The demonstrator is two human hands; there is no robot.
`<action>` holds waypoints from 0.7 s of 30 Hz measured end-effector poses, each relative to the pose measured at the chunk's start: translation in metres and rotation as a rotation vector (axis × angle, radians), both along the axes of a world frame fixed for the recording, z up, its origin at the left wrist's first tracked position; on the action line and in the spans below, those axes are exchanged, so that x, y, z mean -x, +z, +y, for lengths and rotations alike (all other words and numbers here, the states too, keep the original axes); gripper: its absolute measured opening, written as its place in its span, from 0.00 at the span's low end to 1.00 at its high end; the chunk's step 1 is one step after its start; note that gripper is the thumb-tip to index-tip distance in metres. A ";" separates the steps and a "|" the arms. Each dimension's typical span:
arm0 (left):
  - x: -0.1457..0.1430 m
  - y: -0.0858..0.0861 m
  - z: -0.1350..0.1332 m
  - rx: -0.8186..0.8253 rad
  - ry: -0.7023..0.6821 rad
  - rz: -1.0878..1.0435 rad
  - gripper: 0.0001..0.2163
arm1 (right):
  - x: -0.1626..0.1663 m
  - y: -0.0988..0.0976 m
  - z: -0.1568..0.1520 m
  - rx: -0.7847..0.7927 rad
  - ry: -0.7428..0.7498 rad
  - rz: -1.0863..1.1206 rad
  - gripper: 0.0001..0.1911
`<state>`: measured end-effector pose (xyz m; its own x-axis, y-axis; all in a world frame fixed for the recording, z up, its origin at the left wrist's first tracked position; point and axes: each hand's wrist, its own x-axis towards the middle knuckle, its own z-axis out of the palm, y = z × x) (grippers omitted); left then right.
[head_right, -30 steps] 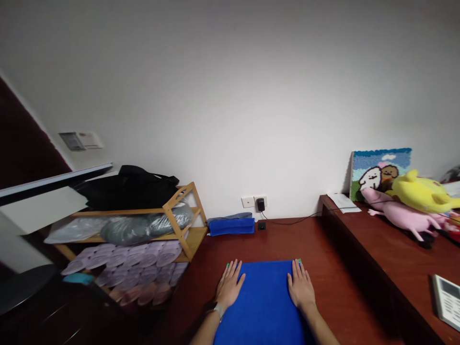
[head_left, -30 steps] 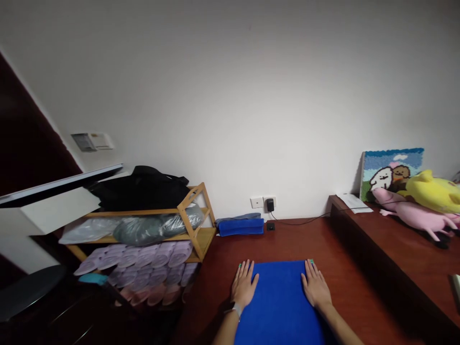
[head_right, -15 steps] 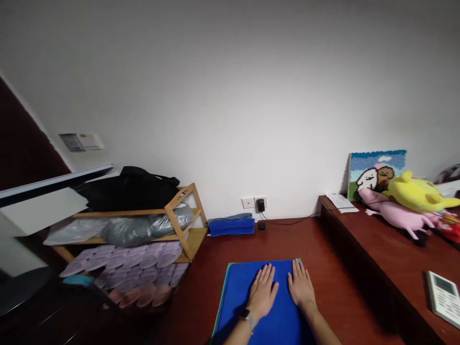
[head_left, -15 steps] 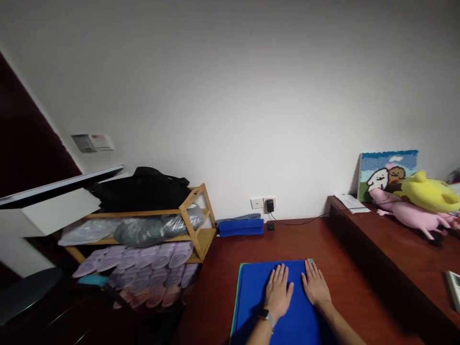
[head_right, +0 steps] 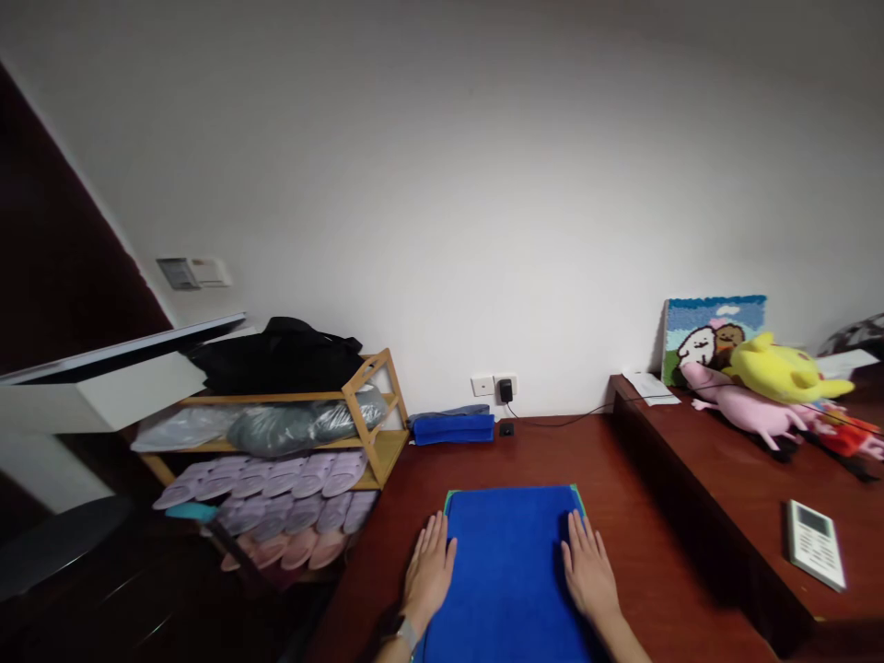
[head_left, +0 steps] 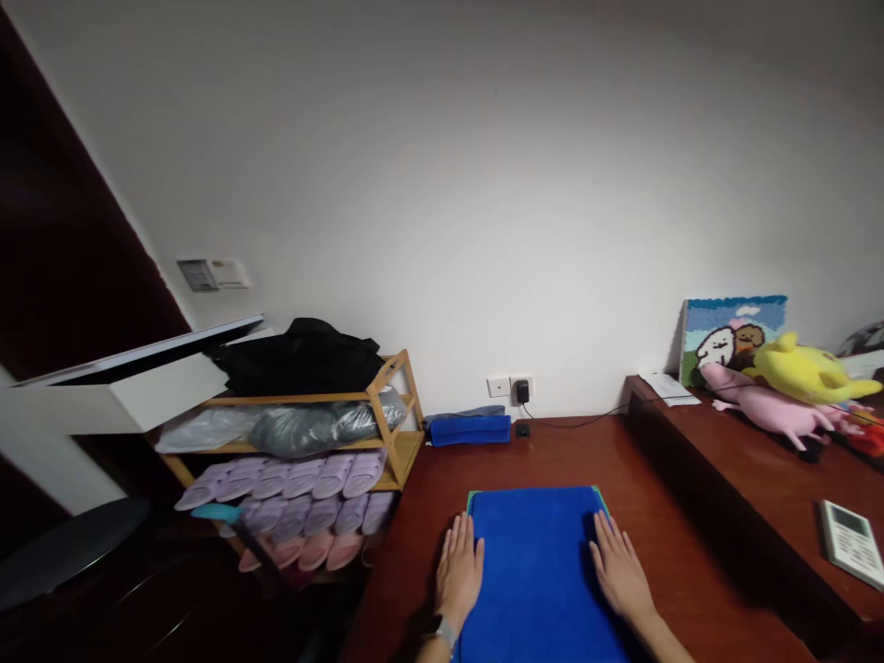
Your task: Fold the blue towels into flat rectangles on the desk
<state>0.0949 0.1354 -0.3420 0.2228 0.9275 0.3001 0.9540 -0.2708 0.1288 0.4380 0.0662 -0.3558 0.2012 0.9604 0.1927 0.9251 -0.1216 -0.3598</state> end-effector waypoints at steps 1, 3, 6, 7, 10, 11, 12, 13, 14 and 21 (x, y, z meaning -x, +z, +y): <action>-0.007 0.000 -0.014 -0.045 -0.059 -0.012 0.26 | 0.002 -0.005 -0.015 -0.030 0.030 0.026 0.35; -0.027 -0.001 -0.045 -0.100 -0.241 -0.014 0.26 | 0.007 -0.014 -0.043 -0.056 0.067 0.084 0.34; -0.049 -0.008 -0.082 -0.140 -0.472 0.027 0.28 | 0.011 -0.025 -0.072 -0.053 0.102 0.162 0.31; -0.049 -0.011 -0.090 -0.155 -0.503 0.042 0.29 | 0.011 -0.026 -0.078 -0.057 0.115 0.183 0.31; -0.027 -0.021 -0.099 -0.203 -0.516 0.075 0.32 | 0.008 -0.023 -0.089 -0.084 0.145 0.230 0.30; -0.014 -0.024 -0.099 -0.212 -0.507 0.079 0.33 | 0.007 -0.021 -0.092 -0.093 0.144 0.240 0.30; 0.000 -0.026 -0.099 -0.215 -0.494 0.080 0.34 | 0.006 -0.019 -0.096 -0.096 0.138 0.250 0.30; 0.014 -0.028 -0.099 -0.211 -0.482 0.078 0.35 | 0.005 -0.017 -0.100 -0.097 0.125 0.264 0.30; 0.028 -0.031 -0.100 -0.202 -0.470 0.074 0.36 | 0.004 -0.016 -0.104 -0.100 0.108 0.283 0.30; 0.087 -0.061 -0.115 -0.216 -0.388 0.034 0.40 | -0.012 -0.018 -0.138 -0.209 -0.130 0.656 0.29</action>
